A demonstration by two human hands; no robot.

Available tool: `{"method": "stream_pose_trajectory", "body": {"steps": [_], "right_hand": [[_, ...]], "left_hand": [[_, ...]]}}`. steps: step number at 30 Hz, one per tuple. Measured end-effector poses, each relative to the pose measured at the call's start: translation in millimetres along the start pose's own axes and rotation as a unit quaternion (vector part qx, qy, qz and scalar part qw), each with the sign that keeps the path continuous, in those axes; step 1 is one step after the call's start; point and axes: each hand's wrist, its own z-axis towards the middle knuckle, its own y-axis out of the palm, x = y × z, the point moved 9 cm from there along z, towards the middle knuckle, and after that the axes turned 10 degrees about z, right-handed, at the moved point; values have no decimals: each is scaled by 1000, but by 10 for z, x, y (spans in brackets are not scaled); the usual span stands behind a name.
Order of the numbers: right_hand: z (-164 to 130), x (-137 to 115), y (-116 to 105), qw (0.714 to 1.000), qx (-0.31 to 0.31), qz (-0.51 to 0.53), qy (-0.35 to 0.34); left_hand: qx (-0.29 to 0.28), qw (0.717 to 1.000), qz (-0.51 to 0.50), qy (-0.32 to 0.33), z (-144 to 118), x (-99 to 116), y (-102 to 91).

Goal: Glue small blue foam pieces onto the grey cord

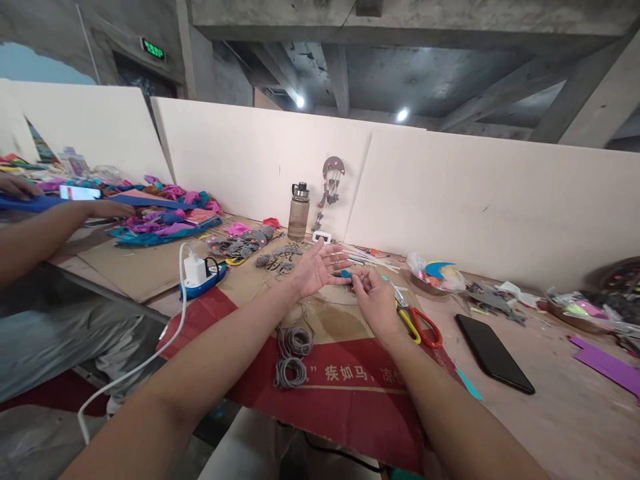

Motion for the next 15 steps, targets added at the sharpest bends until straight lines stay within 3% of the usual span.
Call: {"method": "stream_pose_trajectory", "body": {"steps": [15], "right_hand": [[-8,9,-19,1000,7,13,6]], "left_hand": [[14,1000,-7,-1,5,1,-38]]}}
